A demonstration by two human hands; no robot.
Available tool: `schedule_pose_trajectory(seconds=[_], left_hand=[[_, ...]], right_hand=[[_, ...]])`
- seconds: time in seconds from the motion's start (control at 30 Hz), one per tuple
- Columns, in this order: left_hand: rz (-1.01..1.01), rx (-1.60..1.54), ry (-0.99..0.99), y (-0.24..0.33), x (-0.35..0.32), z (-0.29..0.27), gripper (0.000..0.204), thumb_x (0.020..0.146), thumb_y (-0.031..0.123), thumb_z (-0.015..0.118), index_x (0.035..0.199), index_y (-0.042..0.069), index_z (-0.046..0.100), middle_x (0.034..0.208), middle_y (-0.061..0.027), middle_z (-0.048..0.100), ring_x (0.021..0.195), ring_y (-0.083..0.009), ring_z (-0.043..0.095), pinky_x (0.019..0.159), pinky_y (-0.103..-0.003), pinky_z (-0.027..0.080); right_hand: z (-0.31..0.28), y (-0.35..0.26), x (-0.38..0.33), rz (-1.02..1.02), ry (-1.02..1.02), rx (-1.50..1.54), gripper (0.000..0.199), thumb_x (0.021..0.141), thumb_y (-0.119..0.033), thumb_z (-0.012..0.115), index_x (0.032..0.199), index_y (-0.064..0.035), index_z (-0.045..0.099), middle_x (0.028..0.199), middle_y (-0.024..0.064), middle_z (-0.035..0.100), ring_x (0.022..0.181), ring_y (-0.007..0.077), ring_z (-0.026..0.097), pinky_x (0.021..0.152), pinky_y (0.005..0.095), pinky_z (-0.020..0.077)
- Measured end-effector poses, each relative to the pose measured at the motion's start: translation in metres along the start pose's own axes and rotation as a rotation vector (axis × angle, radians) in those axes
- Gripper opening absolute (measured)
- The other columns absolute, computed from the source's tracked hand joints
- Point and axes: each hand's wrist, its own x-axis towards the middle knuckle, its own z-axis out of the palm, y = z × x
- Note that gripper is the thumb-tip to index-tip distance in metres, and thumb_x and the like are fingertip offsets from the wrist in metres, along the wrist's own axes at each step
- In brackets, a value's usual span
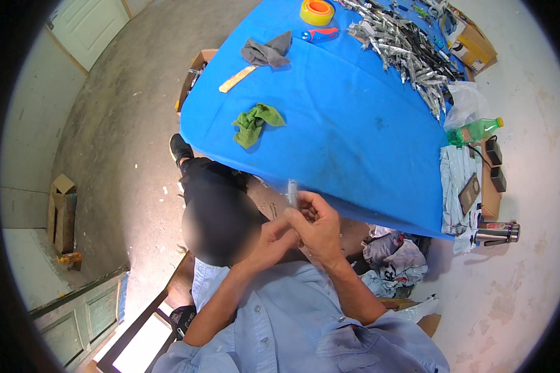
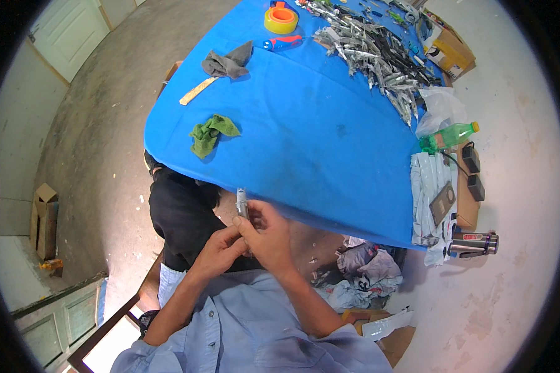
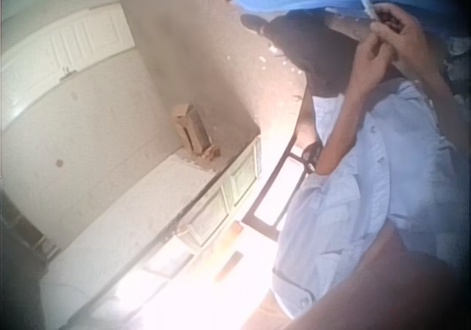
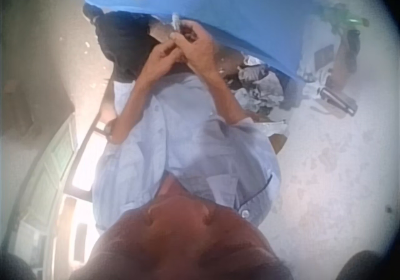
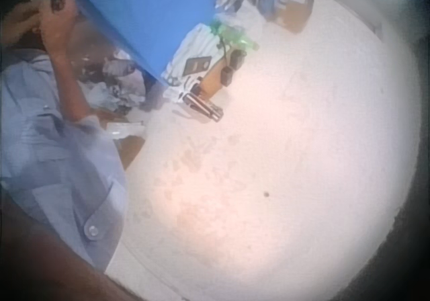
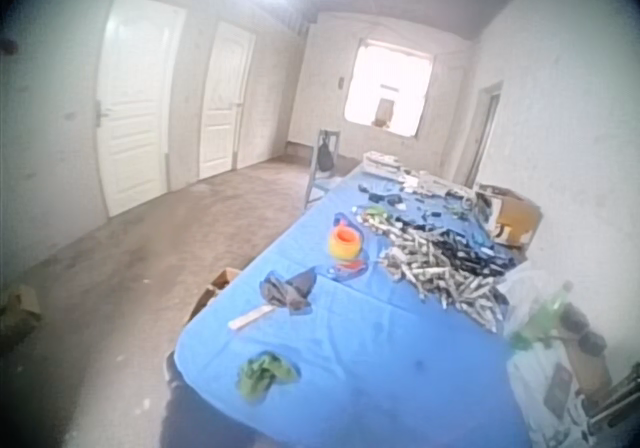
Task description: The person wipes a small electronic component with a green cloth, applies a substance from a tube to it, and uses a small tool to assemble parts.
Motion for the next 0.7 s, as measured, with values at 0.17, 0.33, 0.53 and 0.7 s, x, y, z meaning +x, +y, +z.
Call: schedule_pose_trajectory(seconds=[0.17, 0.33, 0.53, 0.7], left_hand=[[-0.068, 0.062, -0.022, -0.006, 0.001, -0.007, 0.022, 0.106, 0.019, 0.065, 0.116, 0.0, 0.068, 0.097, -0.001, 0.068, 0.086, -0.0091, 0.062, 0.079, -0.027, 0.052], [0.006, 0.059, 0.07, -0.017, 0.006, -0.002, 0.022, 0.104, 0.018, 0.067, 0.115, 0.0, 0.069, 0.097, -0.0008, 0.07, 0.086, -0.0089, 0.064, 0.075, -0.027, 0.052], [0.024, 0.504, 0.253, -0.012, 0.017, 0.017, 0.026, 0.099, 0.021, 0.071, 0.113, 0.0, 0.068, 0.074, -0.0054, 0.068, 0.067, -0.0137, 0.066, 0.059, -0.033, 0.05], [0.096, 0.866, 0.263, -0.026, 0.02, 0.013, 0.027, 0.095, 0.023, 0.071, 0.108, 0.0, 0.066, 0.068, -0.0157, 0.066, 0.06, -0.0328, 0.068, 0.057, -0.043, 0.051]], right_hand=[[-0.01, 0.009, -0.001, 0.13, -0.078, 0.13, 0.032, 0.103, -0.011, 0.068, 0.128, 0.0063, 0.063, 0.099, 0.006, 0.07, 0.078, 0.0076, 0.062, 0.062, 0.024, 0.0516], [-0.019, 0.027, 0.005, 0.187, -0.152, 0.269, 0.031, 0.107, -0.02, 0.061, 0.124, 0.0053, 0.066, 0.095, 0.0041, 0.069, 0.073, 0.0061, 0.06, 0.058, 0.0238, 0.0495], [-0.019, 0.042, 0.01, 0.171, -0.146, 0.282, 0.028, 0.109, -0.021, 0.057, 0.123, 0.0024, 0.066, 0.107, 0.0079, 0.071, 0.093, 0.0119, 0.065, 0.083, 0.0282, 0.0539], [-0.016, 0.05, 0.01, 0.06, -0.064, 0.124, 0.027, 0.112, -0.021, 0.051, 0.12, 0.0014, 0.063, 0.111, 0.0104, 0.072, 0.104, 0.0158, 0.066, 0.094, 0.0319, 0.053]])
